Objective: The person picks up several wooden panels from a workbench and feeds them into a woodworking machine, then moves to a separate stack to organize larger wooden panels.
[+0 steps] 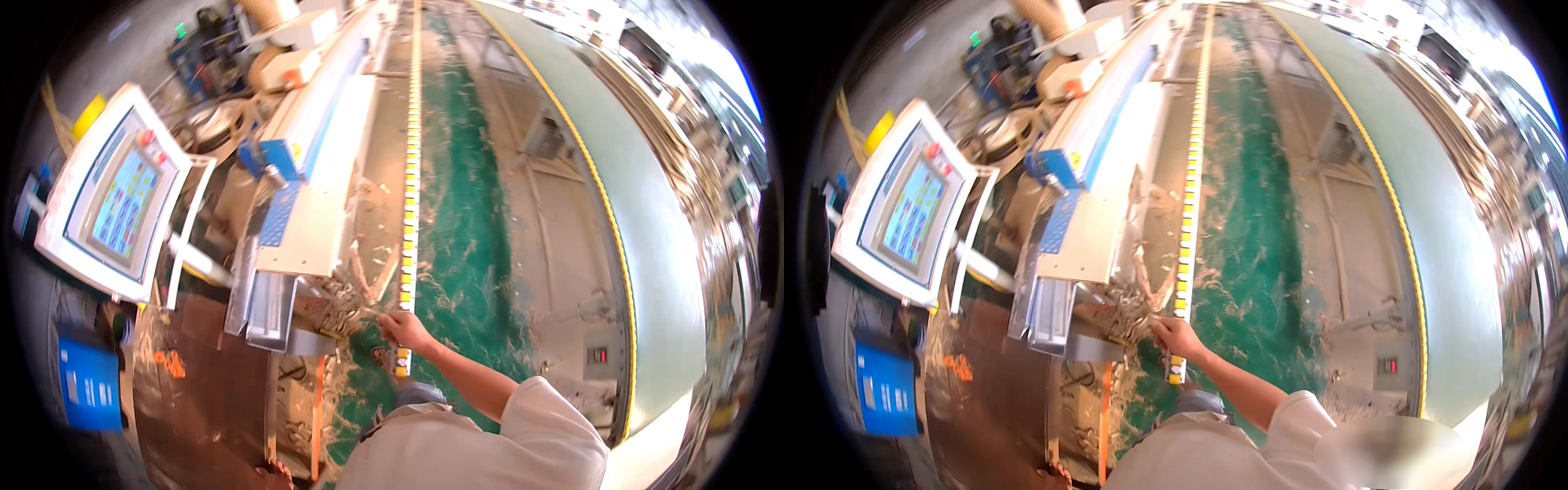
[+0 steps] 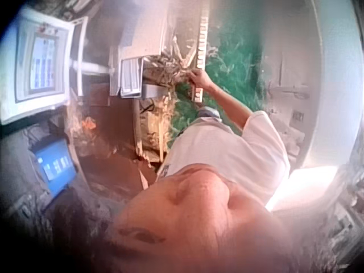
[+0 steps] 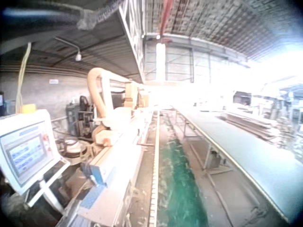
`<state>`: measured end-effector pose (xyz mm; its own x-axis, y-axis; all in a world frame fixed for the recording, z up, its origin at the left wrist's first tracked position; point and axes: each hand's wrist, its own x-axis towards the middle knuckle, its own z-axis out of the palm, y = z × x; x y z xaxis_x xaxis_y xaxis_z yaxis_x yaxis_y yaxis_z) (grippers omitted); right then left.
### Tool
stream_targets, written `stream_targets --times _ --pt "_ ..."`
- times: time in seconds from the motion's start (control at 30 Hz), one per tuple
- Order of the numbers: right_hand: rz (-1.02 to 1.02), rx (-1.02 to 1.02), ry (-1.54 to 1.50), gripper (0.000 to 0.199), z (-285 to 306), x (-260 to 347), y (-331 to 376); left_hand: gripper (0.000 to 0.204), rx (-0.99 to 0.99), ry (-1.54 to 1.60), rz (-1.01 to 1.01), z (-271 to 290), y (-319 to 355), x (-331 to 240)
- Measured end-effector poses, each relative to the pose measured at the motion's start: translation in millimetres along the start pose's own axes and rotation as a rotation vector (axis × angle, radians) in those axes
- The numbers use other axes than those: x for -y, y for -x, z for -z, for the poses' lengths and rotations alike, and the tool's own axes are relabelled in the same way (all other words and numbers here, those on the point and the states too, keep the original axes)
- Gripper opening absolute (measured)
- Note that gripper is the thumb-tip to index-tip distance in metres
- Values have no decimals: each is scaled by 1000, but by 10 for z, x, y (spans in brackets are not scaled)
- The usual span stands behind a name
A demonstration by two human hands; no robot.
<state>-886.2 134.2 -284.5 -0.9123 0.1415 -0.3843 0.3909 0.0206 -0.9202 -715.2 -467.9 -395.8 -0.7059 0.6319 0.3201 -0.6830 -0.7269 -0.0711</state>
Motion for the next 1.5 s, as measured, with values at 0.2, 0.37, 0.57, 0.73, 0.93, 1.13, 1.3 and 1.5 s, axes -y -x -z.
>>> stream_targets --times 0.2,0.37,0.57,0.73,0.93,1.13,1.3,1.5 --pt "-110 -414 39 48 1002 -1210 1938 57 -1571 -707 -686 80 83 -83" --pt "-189 -697 534 34 1743 -2466 3780 52 -1561 -848 -548 135 18 312" --pt "-732 -787 386 41 2506 -3406 5545 46 -1587 -1013 -7 531 255 1612" --pt "-699 -697 510 41 2525 -4272 7097 42 -1564 -1124 672 963 487 3409" --pt "-749 -535 -760 39 2878 -4742 9274 37 -1478 -1378 1046 1251 451 4944" --pt "-325 -1338 -1230 50 3438 -5922 11540 95 -899 -2308 1181 1051 -278 6417" --pt "-1063 -2103 82 42 3212 -7279 12753 59 206 -2662 577 642 -1195 8666" --pt "-1302 -2058 165 57 2991 -6966 12410 49 847 -2423 133 69 -1704 10859"
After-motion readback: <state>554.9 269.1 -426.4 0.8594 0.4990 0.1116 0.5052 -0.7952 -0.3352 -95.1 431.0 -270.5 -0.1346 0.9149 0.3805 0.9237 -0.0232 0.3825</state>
